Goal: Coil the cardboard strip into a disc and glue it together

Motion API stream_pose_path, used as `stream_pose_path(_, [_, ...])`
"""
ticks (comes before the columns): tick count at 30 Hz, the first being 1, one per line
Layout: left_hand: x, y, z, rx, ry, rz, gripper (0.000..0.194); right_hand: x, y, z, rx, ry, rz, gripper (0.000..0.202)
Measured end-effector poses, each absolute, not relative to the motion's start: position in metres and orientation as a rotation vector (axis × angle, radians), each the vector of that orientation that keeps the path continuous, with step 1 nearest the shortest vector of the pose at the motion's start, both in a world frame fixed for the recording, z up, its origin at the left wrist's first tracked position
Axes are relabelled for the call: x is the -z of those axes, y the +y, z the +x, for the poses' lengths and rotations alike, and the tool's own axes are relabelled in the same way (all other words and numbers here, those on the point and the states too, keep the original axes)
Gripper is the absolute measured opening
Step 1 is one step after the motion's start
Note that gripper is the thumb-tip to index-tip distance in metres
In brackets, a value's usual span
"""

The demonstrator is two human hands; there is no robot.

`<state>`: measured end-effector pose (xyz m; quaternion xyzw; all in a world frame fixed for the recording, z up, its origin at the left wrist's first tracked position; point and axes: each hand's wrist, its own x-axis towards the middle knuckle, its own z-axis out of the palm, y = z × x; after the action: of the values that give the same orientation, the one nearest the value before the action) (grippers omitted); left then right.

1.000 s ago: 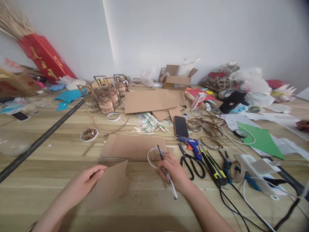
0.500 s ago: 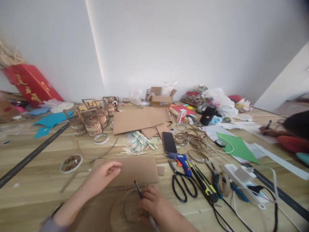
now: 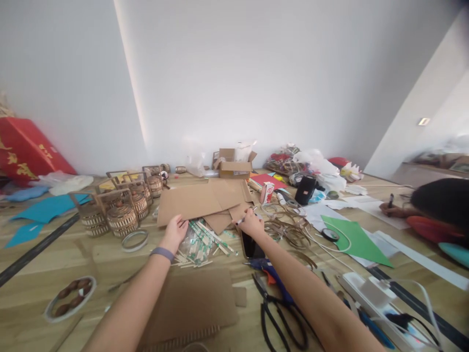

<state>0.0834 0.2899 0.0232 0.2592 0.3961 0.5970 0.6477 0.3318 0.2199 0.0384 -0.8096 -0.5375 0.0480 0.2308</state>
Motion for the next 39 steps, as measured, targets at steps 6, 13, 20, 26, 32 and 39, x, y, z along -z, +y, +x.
stream_pose_path(6, [-0.040, 0.314, 0.078, -1.459, 0.919, 0.421, 0.033, -0.022, 0.268, 0.341, -0.144, -1.476, -2.274, 0.035])
stream_pose_path(13, [-0.052, 0.315, 0.070, -1.468, 0.893, 0.346, 0.033, -0.014, 0.284, 0.349, -0.207, -1.275, -2.380, 0.037])
stream_pose_path(20, [-0.044, 0.304, 0.056, -1.477, 0.939, 0.313, 0.033, -0.023, 0.289, 0.364, -0.219, -1.041, -2.395, 0.037])
stream_pose_path(26, [-0.036, 0.301, 0.051, -1.459, 1.008, 0.346, 0.033, -0.045, 0.290, 0.367, -0.031, -1.022, -2.240, 0.037])
stream_pose_path(32, [-0.033, 0.289, 0.055, -1.281, 1.099, 0.506, 0.035, -0.084, 0.273, 0.365, 0.138, -1.356, -1.967, 0.041])
stream_pose_path(39, [-0.026, 0.257, -0.018, -1.294, 1.419, 0.822, 0.034, -0.057, 0.195, 0.311, -0.257, -2.269, -1.467, 0.052])
